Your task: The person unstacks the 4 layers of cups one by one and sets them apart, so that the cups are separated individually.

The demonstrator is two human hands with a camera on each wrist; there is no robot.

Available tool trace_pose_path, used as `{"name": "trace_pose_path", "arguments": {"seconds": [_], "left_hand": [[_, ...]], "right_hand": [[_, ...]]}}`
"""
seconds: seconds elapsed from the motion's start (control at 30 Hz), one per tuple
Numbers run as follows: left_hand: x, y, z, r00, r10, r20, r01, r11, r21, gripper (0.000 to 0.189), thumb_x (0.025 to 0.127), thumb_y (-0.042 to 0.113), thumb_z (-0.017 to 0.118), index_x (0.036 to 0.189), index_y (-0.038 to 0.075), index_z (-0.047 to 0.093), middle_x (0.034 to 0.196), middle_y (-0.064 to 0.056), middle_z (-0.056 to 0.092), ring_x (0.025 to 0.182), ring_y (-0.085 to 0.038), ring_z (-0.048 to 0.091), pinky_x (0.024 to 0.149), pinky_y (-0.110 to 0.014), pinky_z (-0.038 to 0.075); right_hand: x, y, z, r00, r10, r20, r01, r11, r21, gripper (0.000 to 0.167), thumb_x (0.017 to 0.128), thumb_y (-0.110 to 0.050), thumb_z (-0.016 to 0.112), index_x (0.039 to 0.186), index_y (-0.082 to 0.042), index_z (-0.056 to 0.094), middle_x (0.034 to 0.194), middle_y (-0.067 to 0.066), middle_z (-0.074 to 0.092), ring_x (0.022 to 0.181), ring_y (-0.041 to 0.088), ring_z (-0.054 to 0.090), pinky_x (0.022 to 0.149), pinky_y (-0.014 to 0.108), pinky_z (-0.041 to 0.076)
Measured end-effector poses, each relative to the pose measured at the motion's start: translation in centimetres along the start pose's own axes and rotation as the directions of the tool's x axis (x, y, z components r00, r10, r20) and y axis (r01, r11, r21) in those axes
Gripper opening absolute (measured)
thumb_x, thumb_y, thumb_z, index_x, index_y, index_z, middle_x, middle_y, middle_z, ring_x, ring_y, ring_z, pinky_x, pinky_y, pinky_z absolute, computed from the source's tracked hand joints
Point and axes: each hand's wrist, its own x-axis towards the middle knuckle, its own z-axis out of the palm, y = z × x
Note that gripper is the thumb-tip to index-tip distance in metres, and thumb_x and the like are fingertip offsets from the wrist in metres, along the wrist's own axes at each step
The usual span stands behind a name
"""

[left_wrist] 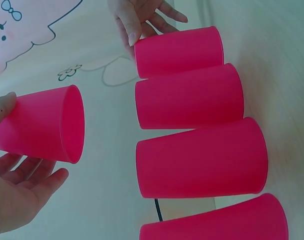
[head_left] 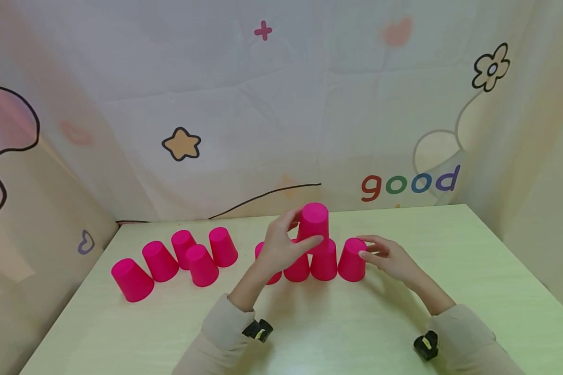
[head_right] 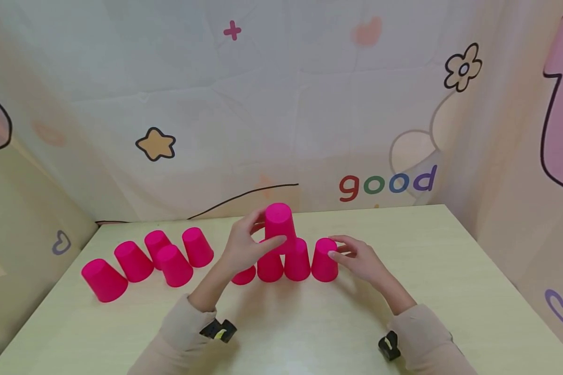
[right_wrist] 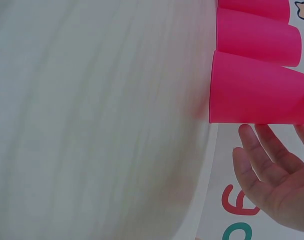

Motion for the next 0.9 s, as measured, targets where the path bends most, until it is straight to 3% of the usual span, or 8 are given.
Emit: {"name": "trace_pose_path", "arguments": {"seconds": [0.43, 0.9], "left_hand": [[-1.2, -0.8, -1.9, 0.998, 0.036, -0.05, -0.036, 0.999, 0.002, 0.057, 0.076, 0.013, 0.073, 0.127, 0.009, 0.048, 0.116, -0.001, 0.056, 0.106, -0.017, 0.053, 0.09, -0.038, 0.044], [-2.5, -1.3, -4.5, 0.998, 0.005, -0.066, -0.003, 1.0, 0.024, 0.059, 0.074, 0.012, 0.075, 0.127, 0.01, 0.048, 0.116, -0.002, 0.056, 0.107, -0.019, 0.053, 0.089, -0.036, 0.046]], "right_hand": [[0.1, 0.2, 0.0, 1.0, 0.004, 0.0, -0.004, 1.0, -0.005, 0.049, 0.088, -0.025, 0.06, 0.13, -0.006, 0.045, 0.119, 0.022, 0.052, 0.103, 0.038, 0.053, 0.076, 0.043, 0.052], [0.1, 0.2, 0.0, 1.0, 0.008, 0.0, -0.008, 1.0, -0.003, 0.049, 0.088, -0.026, 0.06, 0.13, -0.006, 0.046, 0.119, 0.022, 0.052, 0.103, 0.039, 0.053, 0.076, 0.043, 0.052]]}}
